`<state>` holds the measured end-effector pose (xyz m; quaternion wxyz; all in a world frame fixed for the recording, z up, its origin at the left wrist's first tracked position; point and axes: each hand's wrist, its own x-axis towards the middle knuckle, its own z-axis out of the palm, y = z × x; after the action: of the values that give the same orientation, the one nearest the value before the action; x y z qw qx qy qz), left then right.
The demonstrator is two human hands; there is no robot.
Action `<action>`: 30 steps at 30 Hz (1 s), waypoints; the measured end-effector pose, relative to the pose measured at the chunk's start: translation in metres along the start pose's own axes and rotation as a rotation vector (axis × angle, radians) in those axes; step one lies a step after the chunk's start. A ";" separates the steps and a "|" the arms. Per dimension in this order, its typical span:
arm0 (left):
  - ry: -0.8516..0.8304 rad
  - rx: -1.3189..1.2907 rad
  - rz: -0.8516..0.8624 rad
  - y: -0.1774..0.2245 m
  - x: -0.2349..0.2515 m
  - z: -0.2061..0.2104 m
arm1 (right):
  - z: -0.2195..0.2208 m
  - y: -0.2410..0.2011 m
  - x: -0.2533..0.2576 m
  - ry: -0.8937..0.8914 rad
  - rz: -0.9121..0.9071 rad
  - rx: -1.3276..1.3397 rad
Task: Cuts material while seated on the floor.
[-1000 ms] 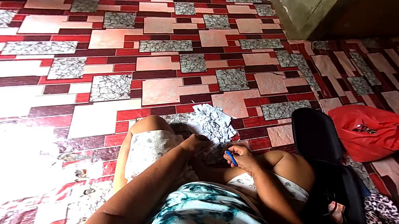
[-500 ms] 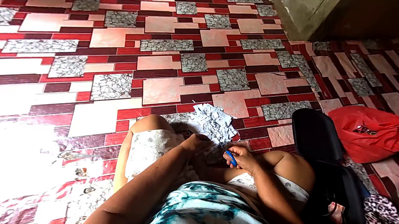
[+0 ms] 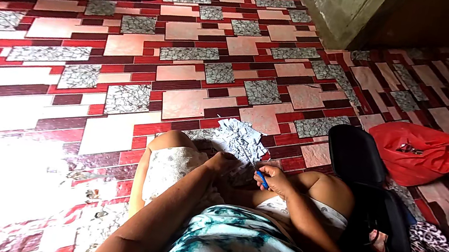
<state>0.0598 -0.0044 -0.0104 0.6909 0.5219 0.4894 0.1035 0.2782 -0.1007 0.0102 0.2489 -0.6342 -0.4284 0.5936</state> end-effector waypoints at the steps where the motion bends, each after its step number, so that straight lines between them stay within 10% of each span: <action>1: 0.006 -0.002 0.002 0.000 -0.001 0.000 | 0.000 -0.002 -0.001 -0.014 0.023 -0.013; 30: -0.002 0.001 0.011 -0.001 0.002 0.002 | 0.000 -0.002 0.000 -0.085 0.026 -0.057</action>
<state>0.0622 -0.0047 -0.0124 0.6905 0.5251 0.4860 0.1066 0.2777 -0.0991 0.0118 0.2047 -0.6208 -0.4468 0.6107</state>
